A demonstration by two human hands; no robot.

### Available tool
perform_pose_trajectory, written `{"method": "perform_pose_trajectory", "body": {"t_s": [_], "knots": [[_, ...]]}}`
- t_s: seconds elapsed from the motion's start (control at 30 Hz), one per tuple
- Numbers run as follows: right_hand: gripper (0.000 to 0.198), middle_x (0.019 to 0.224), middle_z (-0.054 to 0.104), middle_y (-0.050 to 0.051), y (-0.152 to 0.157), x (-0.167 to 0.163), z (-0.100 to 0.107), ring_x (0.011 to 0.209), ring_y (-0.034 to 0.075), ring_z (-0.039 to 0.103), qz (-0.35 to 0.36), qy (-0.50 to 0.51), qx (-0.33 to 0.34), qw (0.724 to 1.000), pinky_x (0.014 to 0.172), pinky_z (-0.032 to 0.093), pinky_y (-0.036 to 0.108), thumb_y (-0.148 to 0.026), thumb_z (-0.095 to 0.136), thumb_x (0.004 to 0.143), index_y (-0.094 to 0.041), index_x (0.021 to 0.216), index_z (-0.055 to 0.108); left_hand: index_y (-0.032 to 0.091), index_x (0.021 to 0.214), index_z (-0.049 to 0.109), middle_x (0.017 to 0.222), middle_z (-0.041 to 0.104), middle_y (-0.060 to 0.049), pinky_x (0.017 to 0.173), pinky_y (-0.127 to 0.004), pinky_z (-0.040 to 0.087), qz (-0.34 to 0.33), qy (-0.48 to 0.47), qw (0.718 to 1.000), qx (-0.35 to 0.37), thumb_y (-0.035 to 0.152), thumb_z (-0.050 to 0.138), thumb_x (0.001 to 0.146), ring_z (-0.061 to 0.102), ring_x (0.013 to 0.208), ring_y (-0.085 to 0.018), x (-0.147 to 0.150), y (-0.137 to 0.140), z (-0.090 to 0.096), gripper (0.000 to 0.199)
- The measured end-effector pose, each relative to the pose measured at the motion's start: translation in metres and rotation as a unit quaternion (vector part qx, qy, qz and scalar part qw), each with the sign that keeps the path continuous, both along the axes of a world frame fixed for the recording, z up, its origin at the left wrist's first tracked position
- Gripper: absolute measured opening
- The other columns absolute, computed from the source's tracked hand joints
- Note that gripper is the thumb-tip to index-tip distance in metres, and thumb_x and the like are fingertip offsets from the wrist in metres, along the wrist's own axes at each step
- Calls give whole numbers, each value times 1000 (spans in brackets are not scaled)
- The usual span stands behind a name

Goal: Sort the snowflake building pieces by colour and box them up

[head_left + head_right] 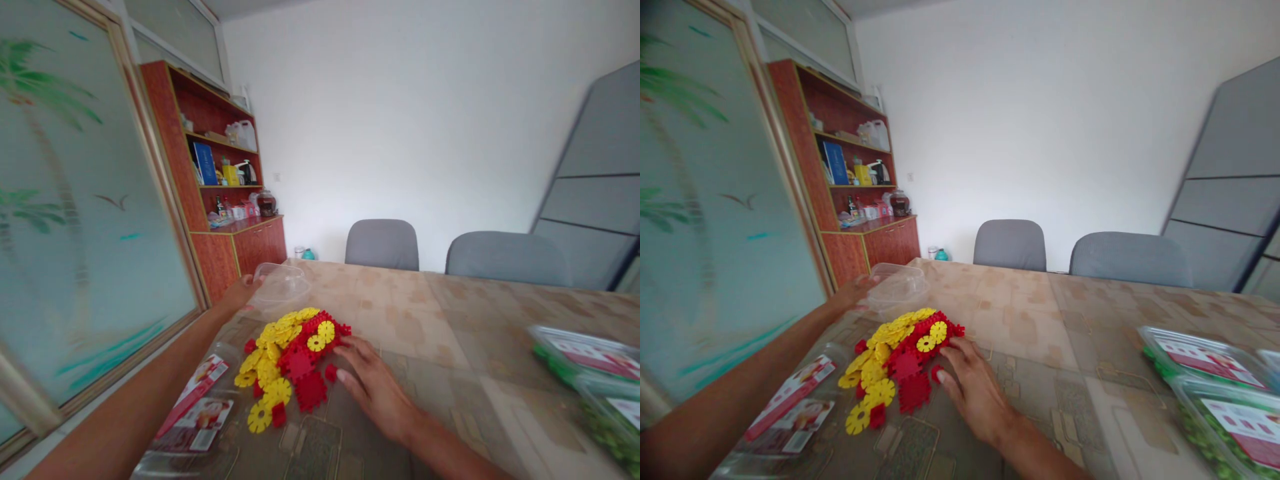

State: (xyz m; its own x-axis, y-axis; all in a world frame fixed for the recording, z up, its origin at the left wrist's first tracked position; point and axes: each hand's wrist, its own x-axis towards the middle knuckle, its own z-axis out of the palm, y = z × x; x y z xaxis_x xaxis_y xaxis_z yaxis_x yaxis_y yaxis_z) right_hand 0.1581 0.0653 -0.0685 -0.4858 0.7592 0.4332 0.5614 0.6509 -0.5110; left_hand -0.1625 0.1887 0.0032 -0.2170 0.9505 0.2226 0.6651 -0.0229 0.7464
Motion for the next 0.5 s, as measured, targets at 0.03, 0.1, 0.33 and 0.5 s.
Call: {"method": "perform_pose_trajectory", "body": {"t_s": [0.03, 0.1, 0.33, 0.5], "knots": [[32, 131, 53, 12, -3, 8, 4, 123, 21, 47, -2, 10, -4, 1000, 106, 38, 38, -25, 46, 93, -17, 122, 57, 12, 97, 61, 84, 66, -5, 66, -33, 54, 10, 7, 1000, 4, 39, 56, 90, 65, 74, -18, -1, -1, 0, 28], [26, 121, 60, 11, -11, 28, 12, 114, 20, 55, -6, 21, -15, 1000, 100, 44, 35, -22, 46, 92, -18, 113, 62, 12, 97, 61, 87, 67, -8, 73, -40, 53, 38, 23, 998, 33, 40, 59, 84, 66, 88, -28, -1, -5, 2, 31], [27, 95, 72, 6, -42, 135, 39, 87, 21, 68, -148, 22, -40, 988, 76, 54, 31, -35, 44, 92, -22, 98, 67, 18, 120, 52, 128, 54, -11, 95, -42, 44, -31, 18, 981, 190, 30, 50, 78, 51, 118, -28, 53, -48, 10, 43], [35, 93, 75, 9, -55, 239, 55, 86, 29, 70, -331, 37, 31, 942, 73, 56, 37, -50, 49, 82, -23, 91, 70, 22, 118, 54, 117, 62, -6, 85, -32, 50, -261, -78, 952, 137, 27, 48, 85, 60, 105, -21, 155, -109, -4, 34]]}}
